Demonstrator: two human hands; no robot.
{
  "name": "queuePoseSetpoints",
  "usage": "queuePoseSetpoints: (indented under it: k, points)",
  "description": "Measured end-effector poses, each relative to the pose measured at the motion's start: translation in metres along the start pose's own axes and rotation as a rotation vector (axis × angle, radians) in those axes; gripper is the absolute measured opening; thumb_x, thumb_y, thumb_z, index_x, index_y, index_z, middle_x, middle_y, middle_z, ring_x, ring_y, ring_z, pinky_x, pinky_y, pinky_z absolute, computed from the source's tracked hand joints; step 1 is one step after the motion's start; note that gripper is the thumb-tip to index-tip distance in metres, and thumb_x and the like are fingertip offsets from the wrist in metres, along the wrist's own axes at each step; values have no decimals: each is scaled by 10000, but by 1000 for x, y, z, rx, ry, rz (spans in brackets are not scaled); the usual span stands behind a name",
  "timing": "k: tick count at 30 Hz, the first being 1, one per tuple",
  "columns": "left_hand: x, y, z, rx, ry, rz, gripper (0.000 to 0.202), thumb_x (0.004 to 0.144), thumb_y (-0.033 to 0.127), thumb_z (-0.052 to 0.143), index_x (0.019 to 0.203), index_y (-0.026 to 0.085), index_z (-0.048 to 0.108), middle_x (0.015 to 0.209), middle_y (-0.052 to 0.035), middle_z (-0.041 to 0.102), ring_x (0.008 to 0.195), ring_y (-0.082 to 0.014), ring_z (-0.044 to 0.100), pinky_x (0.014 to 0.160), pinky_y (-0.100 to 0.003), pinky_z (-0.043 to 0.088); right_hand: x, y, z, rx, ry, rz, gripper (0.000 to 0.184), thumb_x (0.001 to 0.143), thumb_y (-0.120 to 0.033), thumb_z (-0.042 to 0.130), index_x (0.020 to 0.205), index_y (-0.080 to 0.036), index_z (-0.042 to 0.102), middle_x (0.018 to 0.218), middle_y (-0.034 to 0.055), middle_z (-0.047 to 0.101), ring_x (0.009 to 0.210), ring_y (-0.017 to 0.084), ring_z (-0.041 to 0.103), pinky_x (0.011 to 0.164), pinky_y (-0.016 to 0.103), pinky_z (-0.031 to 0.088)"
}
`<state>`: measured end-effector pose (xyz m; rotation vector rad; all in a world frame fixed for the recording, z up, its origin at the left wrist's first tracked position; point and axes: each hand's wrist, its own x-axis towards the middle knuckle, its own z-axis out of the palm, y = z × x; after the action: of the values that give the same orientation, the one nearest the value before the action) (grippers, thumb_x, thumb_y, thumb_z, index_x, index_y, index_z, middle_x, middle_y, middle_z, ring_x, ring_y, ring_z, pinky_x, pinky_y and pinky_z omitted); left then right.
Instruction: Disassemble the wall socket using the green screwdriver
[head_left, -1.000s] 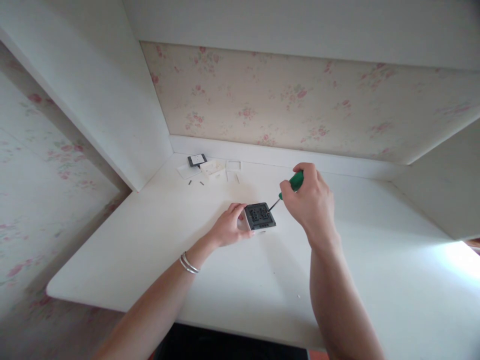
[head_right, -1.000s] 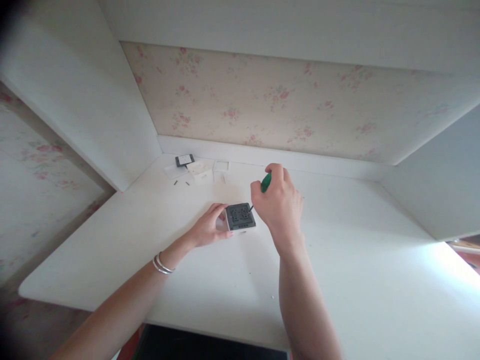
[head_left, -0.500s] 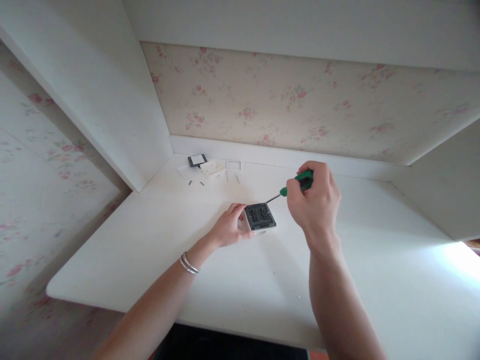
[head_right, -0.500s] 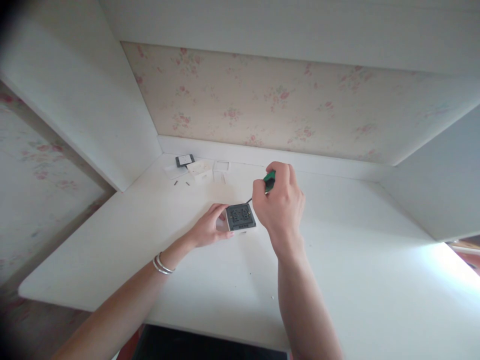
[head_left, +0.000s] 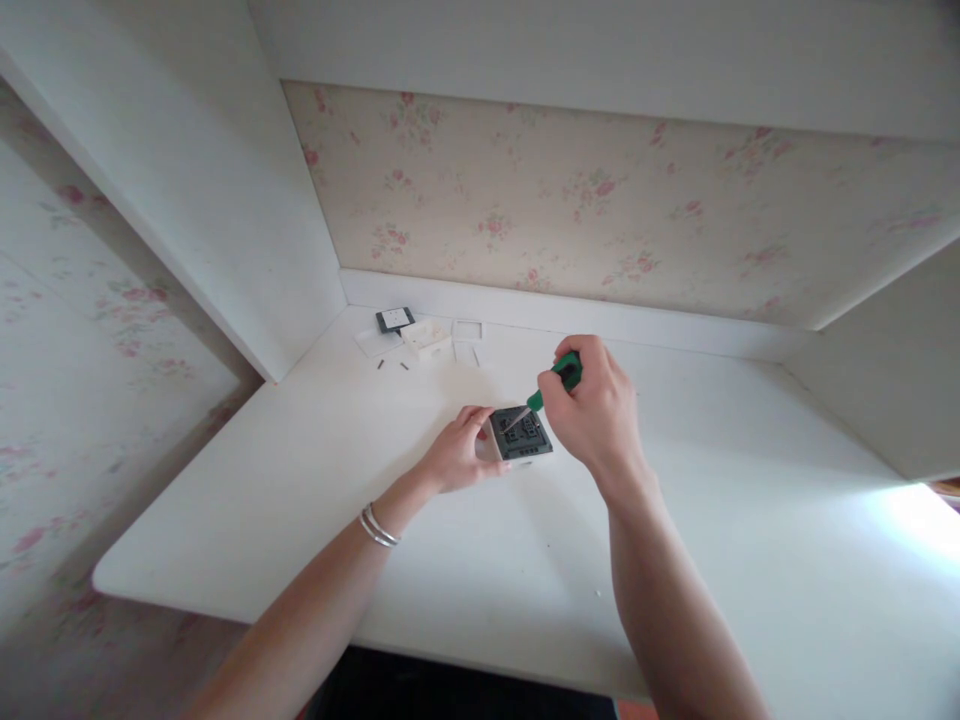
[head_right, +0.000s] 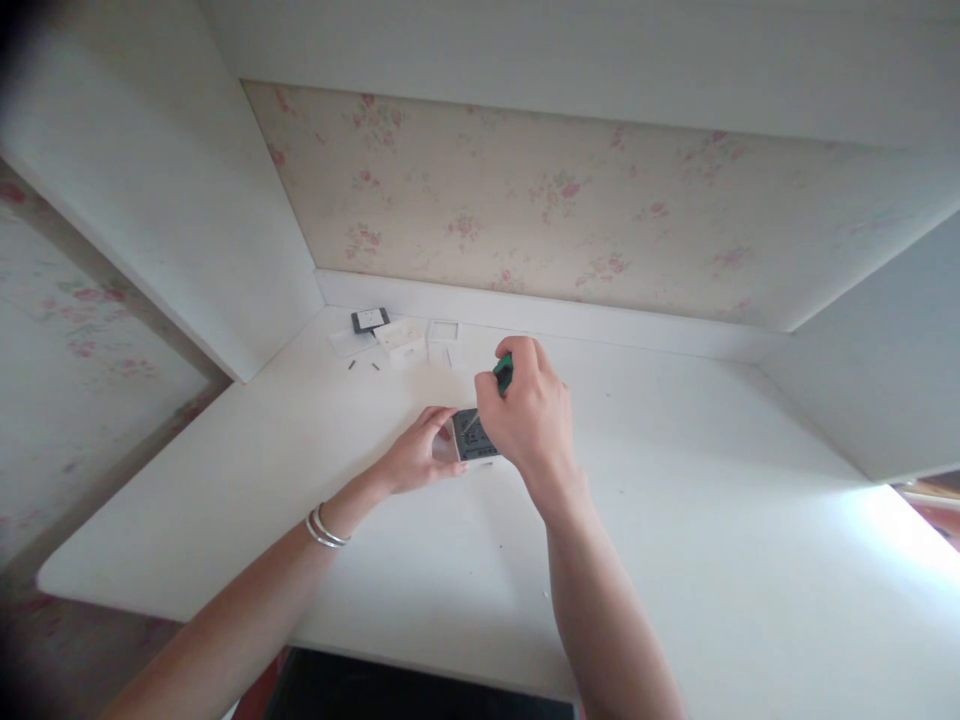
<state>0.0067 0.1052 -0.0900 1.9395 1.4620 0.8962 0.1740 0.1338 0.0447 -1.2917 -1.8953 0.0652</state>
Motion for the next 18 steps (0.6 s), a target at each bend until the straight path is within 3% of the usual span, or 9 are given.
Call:
queuePoseSetpoints:
  k: [18]
  points:
    - [-1, 1, 1, -24, 15, -8, 810, 642, 452, 751, 1339, 232, 400, 1237, -83, 448, 925, -201, 582, 904, -374, 482, -1, -2, 2, -14, -15, -21, 191, 771, -244, 461, 957, -238, 504, 894, 32, 595, 661, 177, 509, 594, 293, 348]
